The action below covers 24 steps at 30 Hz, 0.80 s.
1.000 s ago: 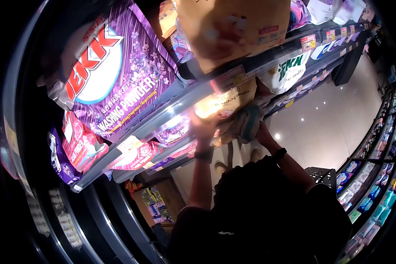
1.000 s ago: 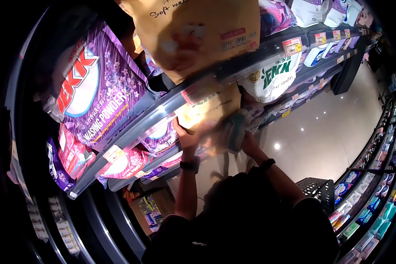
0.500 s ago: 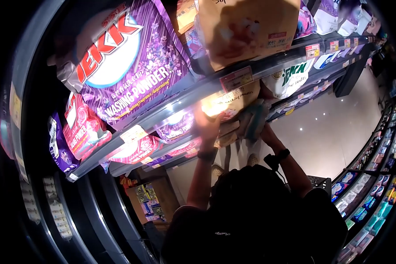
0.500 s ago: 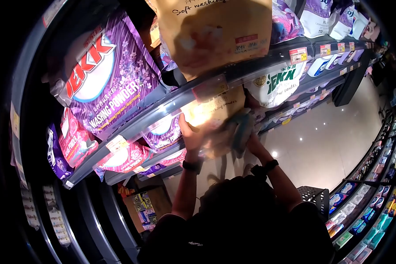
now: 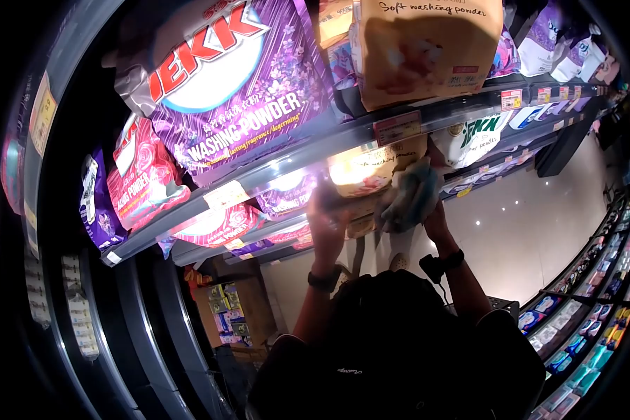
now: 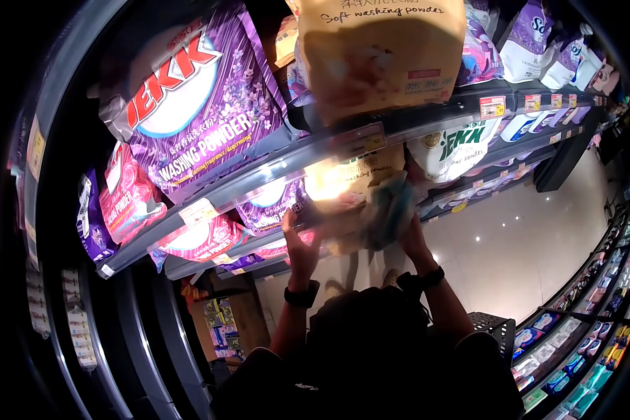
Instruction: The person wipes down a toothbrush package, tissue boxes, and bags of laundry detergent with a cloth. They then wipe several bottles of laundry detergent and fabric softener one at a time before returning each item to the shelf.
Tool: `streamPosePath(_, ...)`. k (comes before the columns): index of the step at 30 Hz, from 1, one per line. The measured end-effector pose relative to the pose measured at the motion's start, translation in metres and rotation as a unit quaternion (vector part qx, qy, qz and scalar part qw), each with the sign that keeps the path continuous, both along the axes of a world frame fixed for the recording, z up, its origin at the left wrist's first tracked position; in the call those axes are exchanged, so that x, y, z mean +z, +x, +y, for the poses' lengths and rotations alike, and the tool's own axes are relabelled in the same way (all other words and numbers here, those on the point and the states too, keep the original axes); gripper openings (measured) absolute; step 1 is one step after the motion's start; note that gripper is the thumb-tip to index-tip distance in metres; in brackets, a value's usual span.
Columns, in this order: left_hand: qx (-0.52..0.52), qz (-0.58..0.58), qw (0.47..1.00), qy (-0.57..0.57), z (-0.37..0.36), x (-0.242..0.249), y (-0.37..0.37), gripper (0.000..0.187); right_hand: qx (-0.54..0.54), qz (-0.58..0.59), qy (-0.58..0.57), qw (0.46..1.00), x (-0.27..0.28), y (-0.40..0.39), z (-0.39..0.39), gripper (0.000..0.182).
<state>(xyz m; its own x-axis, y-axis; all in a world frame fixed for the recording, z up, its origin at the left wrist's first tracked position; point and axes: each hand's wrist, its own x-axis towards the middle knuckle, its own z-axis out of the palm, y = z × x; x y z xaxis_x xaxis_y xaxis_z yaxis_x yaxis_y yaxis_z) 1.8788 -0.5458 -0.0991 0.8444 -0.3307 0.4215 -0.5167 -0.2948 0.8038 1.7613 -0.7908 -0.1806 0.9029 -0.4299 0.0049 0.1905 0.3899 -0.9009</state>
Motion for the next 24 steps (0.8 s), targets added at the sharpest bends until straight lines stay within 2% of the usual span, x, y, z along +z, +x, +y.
streamPosePath(1,0.009,-0.014,1.0,0.018,0.01,0.001,0.0,0.078,-0.007,-0.013,-0.022,1.0,0.002,0.006,0.002,0.039)
streamPosePath(3,0.077,0.074,0.994,0.003,0.031,-0.011,0.008,0.078,-0.019,-0.038,-0.067,0.997,0.016,0.024,0.011,0.036)
streamPosePath(4,0.111,0.118,0.987,-0.007,0.041,-0.017,0.011,0.078,-0.035,0.021,-0.213,0.976,0.042,0.036,0.015,0.031)
streamPosePath(6,0.116,0.217,0.967,-0.069,0.056,0.006,0.014,0.076,-0.02,0.05,-0.269,0.962,0.057,0.054,0.023,0.027)
streamPosePath(7,0.11,0.199,0.968,-0.103,0.065,0.002,0.02,0.073,-0.077,0.032,-0.423,0.902,0.087,0.06,0.04,0.028)
streamPosePath(10,0.123,0.12,0.982,-0.076,0.087,-0.01,0.041,0.067,-0.141,0.034,-0.493,0.858,0.046,0.091,0.032,0.029)
streamPosePath(11,0.117,0.108,0.982,-0.105,0.092,-0.013,0.048,0.068,-0.162,0.037,-0.358,0.919,0.042,0.107,0.036,0.03)
streamPosePath(12,0.159,0.053,0.982,-0.088,0.095,-0.016,0.055,0.055,-0.161,0.039,-0.407,0.898,0.039,0.11,0.037,0.032)
streamPosePath(14,0.179,0.018,0.983,-0.022,0.102,-0.001,0.068,0.036,-0.163,0.045,-0.504,0.847,0.051,0.107,0.033,0.035)
streamPosePath(15,0.196,-0.031,0.98,-0.033,0.1,0.008,0.072,0.024,-0.16,0.027,-0.516,0.841,0.039,0.106,0.022,0.036)
streamPosePath(16,0.165,0.131,0.976,0.046,0.113,0.008,0.079,0.061,-0.132,0.013,-0.45,0.883,0.037,0.105,0.022,0.034)
streamPosePath(18,0.159,0.239,0.956,-0.056,0.113,0.002,0.089,0.06,-0.076,-0.013,-0.31,0.948,0.032,0.104,0.024,0.032)
streamPosePath(19,0.11,0.276,0.953,-0.066,0.109,0.021,0.088,0.061,-0.07,-0.009,-0.307,0.949,0.038,0.101,0.026,0.031)
streamPosePath(22,0.069,0.235,0.968,-0.061,0.108,0.009,0.104,0.063,-0.065,-0.013,-0.292,0.954,0.05,0.089,0.028,0.029)
streamPosePath(24,0.081,0.254,0.963,-0.032,0.107,0.015,0.105,0.064,-0.166,0.047,-0.344,0.923,0.033,0.079,0.028,0.027)
